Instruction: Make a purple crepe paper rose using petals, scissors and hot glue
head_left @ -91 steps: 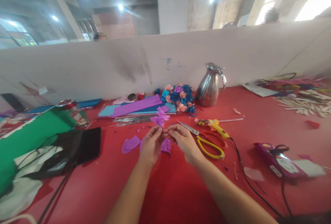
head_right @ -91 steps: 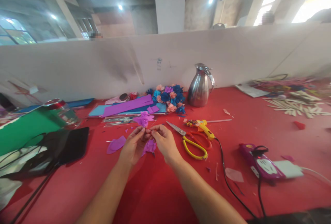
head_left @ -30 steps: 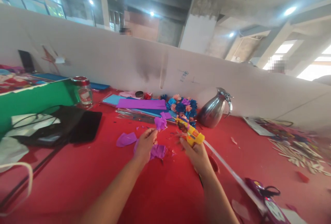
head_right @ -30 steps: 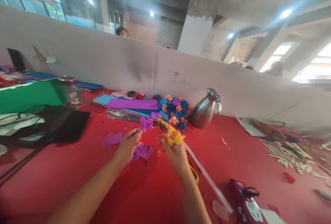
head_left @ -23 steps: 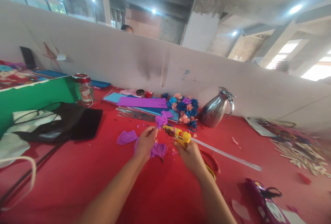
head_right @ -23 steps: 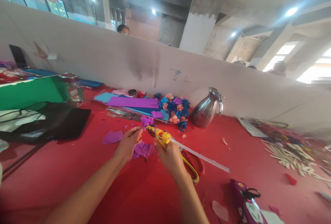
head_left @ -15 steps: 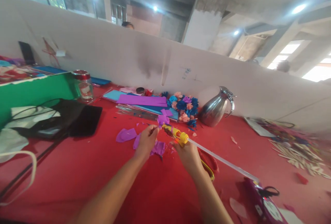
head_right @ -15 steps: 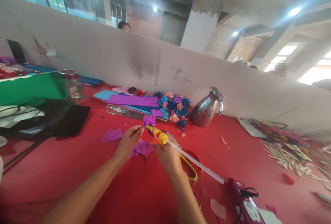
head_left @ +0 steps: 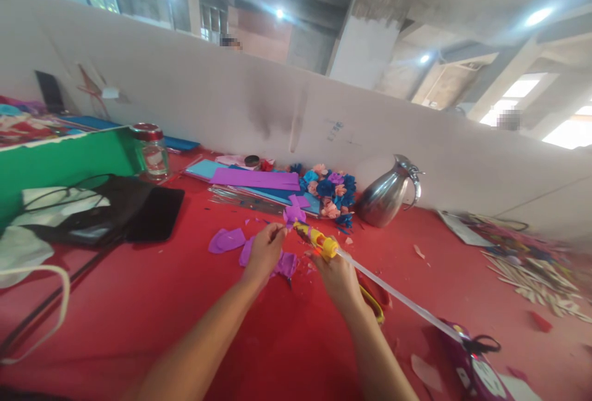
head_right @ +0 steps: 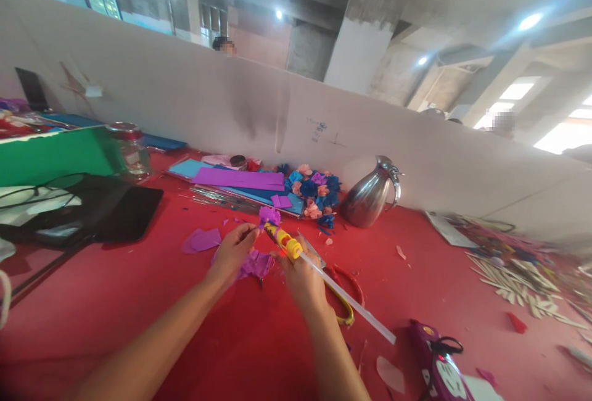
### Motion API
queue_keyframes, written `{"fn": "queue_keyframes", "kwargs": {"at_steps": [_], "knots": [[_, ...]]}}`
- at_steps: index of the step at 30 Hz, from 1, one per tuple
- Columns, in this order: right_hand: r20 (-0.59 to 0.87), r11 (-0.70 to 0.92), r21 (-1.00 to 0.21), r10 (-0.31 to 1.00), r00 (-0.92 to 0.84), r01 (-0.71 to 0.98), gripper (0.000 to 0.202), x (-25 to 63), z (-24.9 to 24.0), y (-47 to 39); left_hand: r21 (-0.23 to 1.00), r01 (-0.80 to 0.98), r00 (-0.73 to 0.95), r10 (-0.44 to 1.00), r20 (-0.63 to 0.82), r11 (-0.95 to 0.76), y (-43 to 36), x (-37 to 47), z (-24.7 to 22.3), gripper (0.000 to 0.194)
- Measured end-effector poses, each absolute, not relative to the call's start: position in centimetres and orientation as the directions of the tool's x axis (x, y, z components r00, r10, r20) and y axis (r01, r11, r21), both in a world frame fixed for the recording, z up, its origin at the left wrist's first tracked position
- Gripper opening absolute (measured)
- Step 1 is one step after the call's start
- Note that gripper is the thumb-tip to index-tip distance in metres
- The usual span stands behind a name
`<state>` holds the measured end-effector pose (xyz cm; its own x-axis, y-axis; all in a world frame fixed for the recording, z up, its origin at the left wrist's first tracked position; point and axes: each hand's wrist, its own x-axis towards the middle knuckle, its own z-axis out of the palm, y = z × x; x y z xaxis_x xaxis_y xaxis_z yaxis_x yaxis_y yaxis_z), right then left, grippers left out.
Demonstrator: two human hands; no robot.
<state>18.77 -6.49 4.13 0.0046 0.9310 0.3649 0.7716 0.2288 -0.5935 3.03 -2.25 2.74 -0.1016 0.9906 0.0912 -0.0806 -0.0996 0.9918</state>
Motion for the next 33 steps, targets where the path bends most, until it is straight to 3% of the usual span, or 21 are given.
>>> {"fn": "queue_keyframes", "kwargs": {"at_steps": [6,10,16,24,33], "knots": [[0.386,0.218,-0.625,0.921,0.054,0.75,0.026,18.9,4.58,-6.62,0.991,-0.023,-0.107,0.986,0.129,-0.132,-2.13,2.94,2.49,0.02],[0.405,0.262,-0.654,0.914,0.036,0.71,0.024,18.78,4.65,-6.79,0.971,0.159,-0.109,0.974,0.197,-0.179,-2.28,2.77,2.56,0.021],[0.423,0.296,-0.602,0.906,-0.018,0.742,0.024,18.67,4.11,-6.73,0.881,0.415,-0.098,0.951,0.293,-0.228,-2.83,2.6,3.01,0.02],[0.376,0.255,-0.591,0.927,-0.019,0.765,0.024,18.83,4.41,-6.62,0.899,0.395,-0.132,0.957,0.258,-0.188,-2.81,2.65,3.3,0.013],[0.426,0.281,-0.621,0.905,0.013,0.732,0.027,18.9,4.78,-6.86,0.896,0.374,-0.116,0.946,0.303,-0.241,-2.84,2.52,3.05,0.018]]}}
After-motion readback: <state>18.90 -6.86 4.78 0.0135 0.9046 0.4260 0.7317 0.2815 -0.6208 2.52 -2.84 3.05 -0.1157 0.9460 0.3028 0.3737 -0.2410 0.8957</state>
